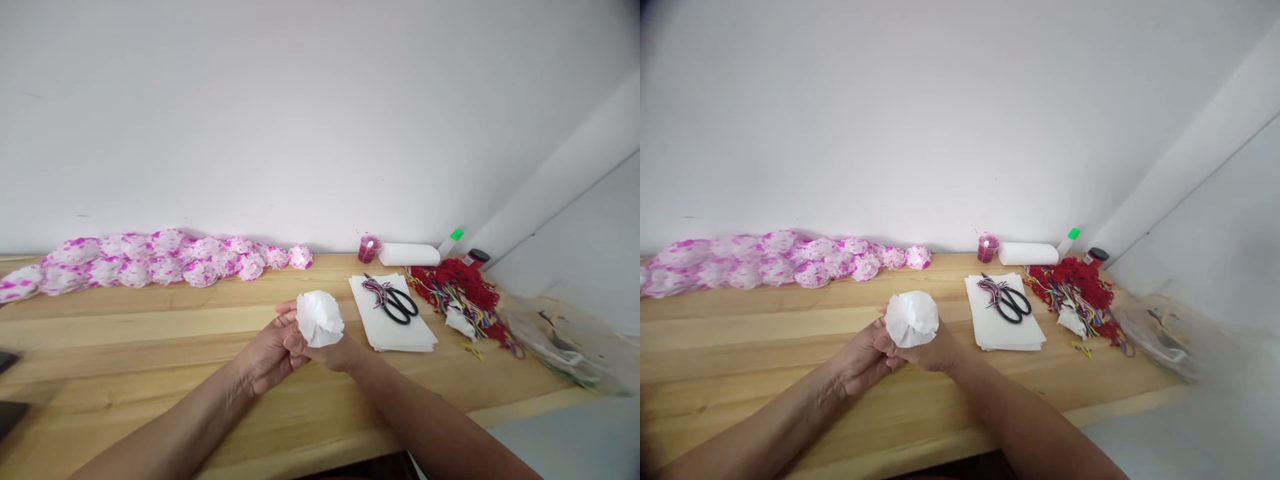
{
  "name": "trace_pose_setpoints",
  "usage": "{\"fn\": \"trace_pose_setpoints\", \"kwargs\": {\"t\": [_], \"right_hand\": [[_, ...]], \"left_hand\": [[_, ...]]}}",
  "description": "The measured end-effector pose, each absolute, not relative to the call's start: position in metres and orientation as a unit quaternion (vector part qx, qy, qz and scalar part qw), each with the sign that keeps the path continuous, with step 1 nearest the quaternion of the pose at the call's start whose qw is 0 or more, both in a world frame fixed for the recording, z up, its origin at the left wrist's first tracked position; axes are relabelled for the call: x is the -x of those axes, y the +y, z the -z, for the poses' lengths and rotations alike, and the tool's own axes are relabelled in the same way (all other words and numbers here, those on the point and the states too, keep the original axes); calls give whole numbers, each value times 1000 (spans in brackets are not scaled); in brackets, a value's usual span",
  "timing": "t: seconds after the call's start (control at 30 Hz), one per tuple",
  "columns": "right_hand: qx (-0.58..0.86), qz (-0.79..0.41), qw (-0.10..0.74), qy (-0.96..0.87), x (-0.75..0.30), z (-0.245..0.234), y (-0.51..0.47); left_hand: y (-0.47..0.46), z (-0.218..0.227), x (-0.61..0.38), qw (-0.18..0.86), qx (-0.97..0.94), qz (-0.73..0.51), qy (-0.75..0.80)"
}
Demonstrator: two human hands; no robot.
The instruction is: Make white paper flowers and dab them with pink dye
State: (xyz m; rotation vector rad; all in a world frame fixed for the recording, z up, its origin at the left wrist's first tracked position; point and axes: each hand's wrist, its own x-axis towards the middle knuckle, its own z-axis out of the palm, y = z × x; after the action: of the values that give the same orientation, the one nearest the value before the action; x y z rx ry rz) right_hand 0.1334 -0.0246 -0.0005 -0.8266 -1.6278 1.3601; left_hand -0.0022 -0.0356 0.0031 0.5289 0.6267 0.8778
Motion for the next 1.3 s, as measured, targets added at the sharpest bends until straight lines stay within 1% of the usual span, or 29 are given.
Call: {"fn": "trace_pose_setpoints", "kwargs": {"t": [0.1, 0.23, 0.37, 0.57, 0.7, 0.8, 1.0, 1.17, 1.3], "right_hand": [[299, -510, 400, -701, -136, -2, -24], [303, -464, 455, -697, -141, -3, -23], [318, -447, 495, -674, -144, -6, -26], [381, -468, 500, -622, -143, -19, -35], [384, -453, 514, -619, -143, -23, -35], [388, -444, 509, -627, -145, -19, -33], [384, -478, 505, -607, -143, -11, -29], [393, -489, 519, -581, -138, -13, -30], [412, -510, 516, -551, -136, -17, -31]], "left_hand": [[-38, 1, -2, 829, -245, -409, 293], [-39, 9, -7, 835, -238, -393, 304], [-38, 13, -12, 834, -253, -399, 286], [-39, 11, -20, 826, -243, -406, 307], [-40, 17, -22, 823, -250, -397, 320], [-37, 25, -20, 816, -270, -401, 318], [-32, 29, -17, 805, -280, -418, 313], [-35, 24, -19, 780, -291, -431, 348], [-34, 28, -18, 764, -318, -443, 346]]}}
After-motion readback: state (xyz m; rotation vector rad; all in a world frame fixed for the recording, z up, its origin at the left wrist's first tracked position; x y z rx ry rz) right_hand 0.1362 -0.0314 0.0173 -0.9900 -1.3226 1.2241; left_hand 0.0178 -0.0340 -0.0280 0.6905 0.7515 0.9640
